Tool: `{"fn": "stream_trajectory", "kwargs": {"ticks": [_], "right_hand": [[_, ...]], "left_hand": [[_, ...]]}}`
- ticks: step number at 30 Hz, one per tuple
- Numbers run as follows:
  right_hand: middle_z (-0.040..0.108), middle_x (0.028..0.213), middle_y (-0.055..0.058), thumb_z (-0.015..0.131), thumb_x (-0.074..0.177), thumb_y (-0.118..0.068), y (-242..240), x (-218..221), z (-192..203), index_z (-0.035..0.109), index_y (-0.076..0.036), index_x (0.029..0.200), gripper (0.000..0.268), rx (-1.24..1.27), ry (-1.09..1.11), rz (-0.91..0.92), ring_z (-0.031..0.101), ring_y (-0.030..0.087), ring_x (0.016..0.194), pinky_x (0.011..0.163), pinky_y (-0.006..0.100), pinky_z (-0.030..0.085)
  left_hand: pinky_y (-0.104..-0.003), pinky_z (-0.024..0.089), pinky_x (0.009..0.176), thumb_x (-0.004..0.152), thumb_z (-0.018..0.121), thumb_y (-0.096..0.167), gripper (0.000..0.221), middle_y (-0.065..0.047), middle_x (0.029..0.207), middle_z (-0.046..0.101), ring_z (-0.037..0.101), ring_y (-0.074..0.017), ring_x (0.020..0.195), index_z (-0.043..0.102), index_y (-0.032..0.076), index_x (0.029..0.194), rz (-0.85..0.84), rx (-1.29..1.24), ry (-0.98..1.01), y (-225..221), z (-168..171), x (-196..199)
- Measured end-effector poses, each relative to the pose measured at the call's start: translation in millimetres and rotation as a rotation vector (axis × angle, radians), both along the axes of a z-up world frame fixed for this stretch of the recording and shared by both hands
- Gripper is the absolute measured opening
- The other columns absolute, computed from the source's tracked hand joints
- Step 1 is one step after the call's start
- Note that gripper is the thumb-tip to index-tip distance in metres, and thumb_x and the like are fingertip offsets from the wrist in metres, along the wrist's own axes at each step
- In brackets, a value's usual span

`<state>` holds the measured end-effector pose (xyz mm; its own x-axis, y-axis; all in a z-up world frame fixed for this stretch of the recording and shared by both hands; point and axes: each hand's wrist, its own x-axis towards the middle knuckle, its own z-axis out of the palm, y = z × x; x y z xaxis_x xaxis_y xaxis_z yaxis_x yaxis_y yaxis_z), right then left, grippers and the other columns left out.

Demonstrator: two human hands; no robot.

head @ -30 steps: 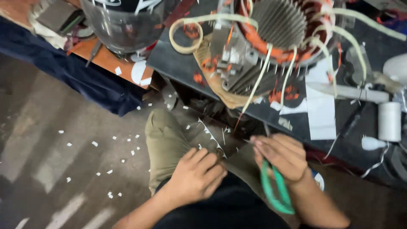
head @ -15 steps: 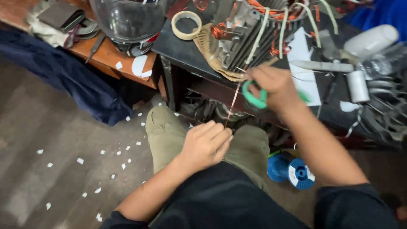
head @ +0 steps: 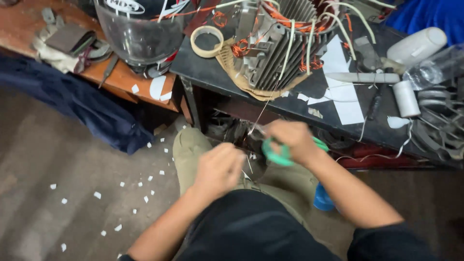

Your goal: A person is seen winding copper coils into an electric motor stator, using scissors to trim wires and a mallet to seat them properly at a workbench.

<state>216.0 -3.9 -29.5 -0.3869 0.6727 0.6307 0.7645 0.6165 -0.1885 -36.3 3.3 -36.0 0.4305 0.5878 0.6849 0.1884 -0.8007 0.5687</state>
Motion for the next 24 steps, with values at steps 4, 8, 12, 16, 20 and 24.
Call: {"fn": "stream_trajectory", "kwargs": {"ticks": [4,8,12,16,20,24], "right_hand": [[0.074,0.079,0.007,0.070,0.084,-0.001,-8.3,17.5,34.1,0.075,-0.002,0.091,0.009,0.016,0.306,-0.007,0.070,0.028,0.061,0.058,0.034,0.057],[0.072,0.077,0.011,0.068,0.085,0.001,-13.2,10.3,37.3,0.073,0.001,0.088,0.007,0.044,0.317,-0.010,0.069,0.030,0.059,0.054,0.039,0.057],[0.072,0.082,0.015,0.072,0.083,-0.004,-18.1,17.1,41.7,0.074,0.002,0.088,0.008,0.134,0.244,0.007,0.070,0.033,0.065,0.058,0.042,0.058],[0.070,0.084,0.022,0.067,0.088,-0.001,-19.7,14.4,61.2,0.069,0.006,0.087,0.008,0.190,0.196,0.138,0.064,0.037,0.058,0.052,0.043,0.053],[0.069,0.086,0.021,0.059,0.093,-0.004,-12.8,8.8,62.7,0.068,0.005,0.085,0.016,0.194,0.163,0.206,0.062,0.033,0.056,0.050,0.040,0.052],[0.068,0.092,0.025,0.058,0.093,-0.001,-6.6,3.0,59.8,0.070,0.007,0.092,0.014,0.218,0.151,0.236,0.061,0.037,0.060,0.052,0.042,0.052]], "left_hand": [[-0.039,0.048,0.063,0.098,0.048,0.027,0.026,-0.016,0.072,0.062,0.053,-0.0225,0.066,0.066,0.007,0.098,0.074,-0.679,-0.149,16.6,30.7,-17.4],[-0.024,0.051,0.051,0.097,0.021,0.065,0.076,-0.007,0.081,0.073,0.061,-0.0113,0.065,0.067,0.007,0.116,-0.330,-1.228,-0.076,32.1,18.1,0.8],[-0.019,0.050,0.046,0.096,0.031,0.053,0.066,-0.011,0.071,0.068,0.057,-0.0092,0.056,0.068,0.000,0.109,-0.584,-1.451,-0.170,15.3,42.9,23.7],[-0.017,0.044,0.041,0.100,0.054,0.017,0.024,-0.010,0.059,0.058,0.048,-0.0082,0.049,0.066,-0.003,0.093,-0.572,-1.592,-0.350,-2.1,41.7,27.5],[-0.020,0.047,0.041,0.103,0.034,0.046,0.059,-0.018,0.068,0.064,0.055,-0.0127,0.051,0.064,-0.005,0.105,-0.660,-1.745,-0.420,4.0,38.3,19.8],[-0.020,0.051,0.042,0.100,0.030,0.052,0.068,-0.020,0.070,0.066,0.058,-0.0131,0.052,0.064,-0.006,0.108,-0.729,-1.679,-0.381,12.3,44.3,14.0]]}}
